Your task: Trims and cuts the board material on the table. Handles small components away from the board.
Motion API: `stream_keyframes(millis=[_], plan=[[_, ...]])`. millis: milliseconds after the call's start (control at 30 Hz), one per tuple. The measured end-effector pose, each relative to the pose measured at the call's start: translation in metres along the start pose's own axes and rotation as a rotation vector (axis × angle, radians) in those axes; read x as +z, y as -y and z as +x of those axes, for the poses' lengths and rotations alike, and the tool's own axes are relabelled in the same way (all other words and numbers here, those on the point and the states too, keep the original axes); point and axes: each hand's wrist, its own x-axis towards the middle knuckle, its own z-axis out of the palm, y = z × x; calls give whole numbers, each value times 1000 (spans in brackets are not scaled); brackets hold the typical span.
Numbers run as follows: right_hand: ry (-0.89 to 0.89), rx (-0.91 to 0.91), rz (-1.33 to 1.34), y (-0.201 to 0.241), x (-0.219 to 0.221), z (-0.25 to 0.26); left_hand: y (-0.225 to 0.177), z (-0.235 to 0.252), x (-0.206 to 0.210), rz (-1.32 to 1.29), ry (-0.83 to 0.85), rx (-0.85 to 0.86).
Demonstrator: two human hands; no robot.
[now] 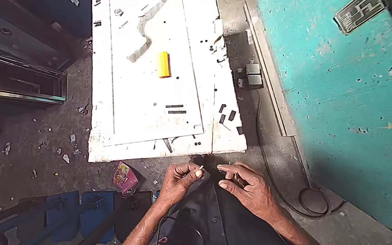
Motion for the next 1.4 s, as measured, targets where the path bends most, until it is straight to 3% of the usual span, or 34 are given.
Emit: stream_keyframes(millis=[267, 467, 700, 800, 967, 1100, 1267, 1400], plan=[[215, -264, 23, 3, 8, 0, 6, -13, 11, -103, 382, -109], [211, -352, -64, 1, 14, 5, 13, -18, 10, -140, 459, -181], [0, -82, 50, -13, 2, 6, 14, -2, -20, -54, 414, -247], [-24, 77, 66, -34, -1, -4, 24, 1, -43, 34, 337, -300], [3, 313, 106, -53, 11, -21, 46, 7, -73, -42, 359, -376], [38, 335, 103, -58, 24, -22, 54, 24, -76, -109, 398, -406], [38, 353, 55, -55, 34, -19, 52, 45, -73, -13, 429, -337], [-122, 385, -3, -53, 39, -14, 47, 53, -72, 33, 412, -273]])
